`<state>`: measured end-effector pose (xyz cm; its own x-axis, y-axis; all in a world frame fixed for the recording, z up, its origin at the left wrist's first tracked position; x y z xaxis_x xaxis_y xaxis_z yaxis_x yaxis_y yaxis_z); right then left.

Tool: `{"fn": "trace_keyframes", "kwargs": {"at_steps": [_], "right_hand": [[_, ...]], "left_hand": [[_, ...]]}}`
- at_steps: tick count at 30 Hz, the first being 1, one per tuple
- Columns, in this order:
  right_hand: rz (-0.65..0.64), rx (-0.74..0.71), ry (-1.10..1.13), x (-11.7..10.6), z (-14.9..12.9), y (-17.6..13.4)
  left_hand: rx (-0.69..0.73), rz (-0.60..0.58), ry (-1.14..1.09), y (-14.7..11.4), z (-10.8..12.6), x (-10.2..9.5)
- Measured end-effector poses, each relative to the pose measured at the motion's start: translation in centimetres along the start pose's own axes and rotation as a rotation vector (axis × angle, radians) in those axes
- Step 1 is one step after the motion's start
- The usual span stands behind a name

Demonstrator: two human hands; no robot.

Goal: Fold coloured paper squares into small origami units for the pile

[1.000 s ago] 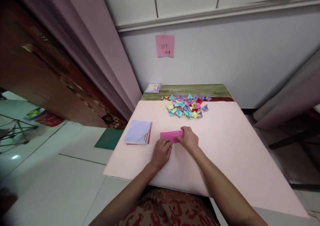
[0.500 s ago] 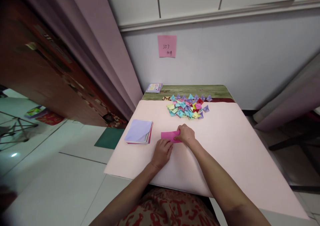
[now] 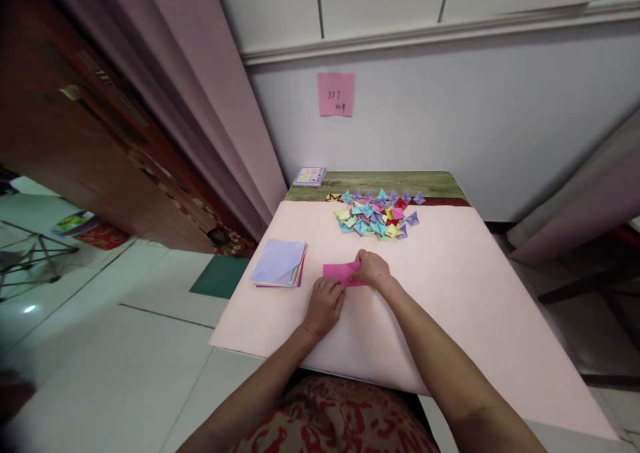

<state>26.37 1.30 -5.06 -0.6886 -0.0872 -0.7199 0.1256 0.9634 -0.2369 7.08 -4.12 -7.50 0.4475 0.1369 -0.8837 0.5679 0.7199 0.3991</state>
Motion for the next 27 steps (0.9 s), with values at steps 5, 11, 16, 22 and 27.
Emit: {"fn": "trace_keyframes", "kwargs": {"at_steps": [5,11,16,22,27], "right_hand": [[-0.001,0.022,0.282,0.0,1.4,-0.6],[0.12,-0.02,0.803,1.1,2.8,-2.7],[0.265,-0.018,1.143,2.4,2.7,-3.9],[0.25,0.015,1.265,3.1,2.9,-4.8],[0.26,0.021,1.221,2.2,4.4,-5.3]], "left_hand": [[-0.005,0.009,-0.035,0.0,0.0,-0.1],[-0.198,0.084,-0.345,0.0,0.0,-0.8],[-0.724,-0.008,-1.103,2.5,0.8,0.1],[-0.925,-0.037,-1.54,5.6,2.4,2.6],[-0.971,0.033,-1.507,5.6,2.1,3.3]]}}
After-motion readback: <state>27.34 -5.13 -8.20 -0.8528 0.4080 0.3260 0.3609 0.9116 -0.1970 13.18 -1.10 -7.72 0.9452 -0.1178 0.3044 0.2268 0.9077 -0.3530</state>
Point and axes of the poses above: each hand's wrist, its own y-axis towards the middle knuckle, its own x-axis out of the palm, z = x × y, the point moved 1 cm from there along y, towards the middle knuckle, and after that the axes turned 9 degrees about y, right-handed, at the moved point
